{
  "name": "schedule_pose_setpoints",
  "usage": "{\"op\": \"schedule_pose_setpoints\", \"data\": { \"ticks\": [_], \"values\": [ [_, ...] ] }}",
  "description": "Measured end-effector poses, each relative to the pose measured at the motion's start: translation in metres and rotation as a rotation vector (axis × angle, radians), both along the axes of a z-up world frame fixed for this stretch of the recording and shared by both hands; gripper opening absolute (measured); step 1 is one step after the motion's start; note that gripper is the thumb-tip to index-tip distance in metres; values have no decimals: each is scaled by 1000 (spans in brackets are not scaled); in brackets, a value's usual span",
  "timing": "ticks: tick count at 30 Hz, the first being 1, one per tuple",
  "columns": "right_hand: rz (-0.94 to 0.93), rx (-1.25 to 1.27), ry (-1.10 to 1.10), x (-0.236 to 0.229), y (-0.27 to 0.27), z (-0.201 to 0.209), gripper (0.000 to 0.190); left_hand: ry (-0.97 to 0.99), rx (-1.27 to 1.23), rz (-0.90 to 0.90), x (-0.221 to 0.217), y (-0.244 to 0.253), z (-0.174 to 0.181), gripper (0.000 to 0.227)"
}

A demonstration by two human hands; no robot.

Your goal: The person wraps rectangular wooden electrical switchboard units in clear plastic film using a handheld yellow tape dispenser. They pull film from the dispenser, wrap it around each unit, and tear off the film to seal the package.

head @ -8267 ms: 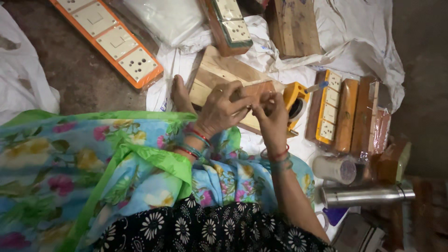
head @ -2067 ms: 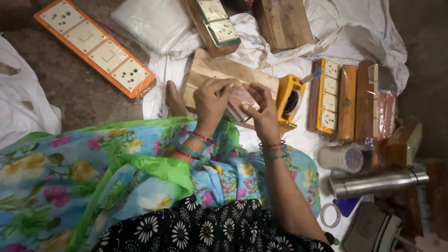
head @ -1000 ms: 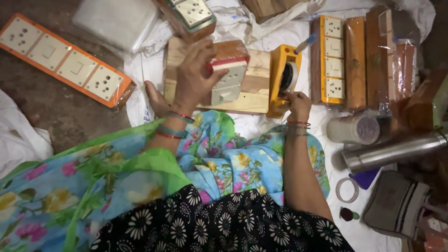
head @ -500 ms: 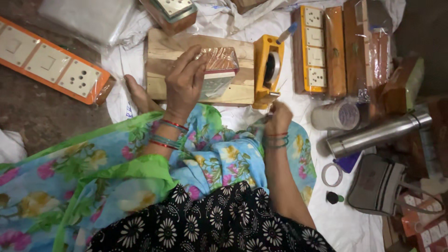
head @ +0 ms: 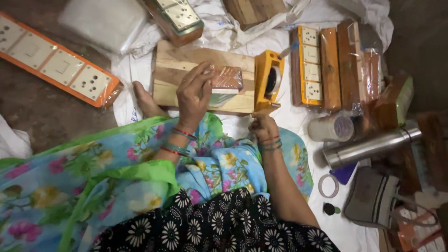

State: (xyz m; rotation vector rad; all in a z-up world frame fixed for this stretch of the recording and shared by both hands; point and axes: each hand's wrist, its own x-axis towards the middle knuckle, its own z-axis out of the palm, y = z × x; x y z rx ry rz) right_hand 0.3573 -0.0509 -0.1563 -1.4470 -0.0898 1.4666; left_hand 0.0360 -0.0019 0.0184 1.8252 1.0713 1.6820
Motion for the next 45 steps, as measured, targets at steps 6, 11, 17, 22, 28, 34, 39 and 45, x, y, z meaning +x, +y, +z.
{"op": "schedule_pose_setpoints", "data": {
  "ticks": [6,11,17,22,28,34,39,45],
  "values": [
    [-66,599,-599,-70,8,143,22,-327,-210,-131,9,0,-11,37],
    [413,778,-813,-129,44,255,15,-535,-331,-271,12,7,-14,75],
    [919,680,-962,-171,94,276,17,-391,-309,-210,4,7,-12,72],
    [1112,474,-1332,-165,109,269,36,-400,-186,-298,0,8,-12,70],
    [1199,519,-1454,-147,128,262,52,-67,-141,-211,-13,14,-13,60],
    [1310,328,-1552,-124,120,279,62,167,-30,-140,-12,17,-20,38],
    [1134,29,-1151,-106,97,275,50,170,-19,-116,-6,16,-19,39],
    [794,397,-405,-88,75,216,30,166,-33,-117,-7,9,-7,54]
  ]
}}
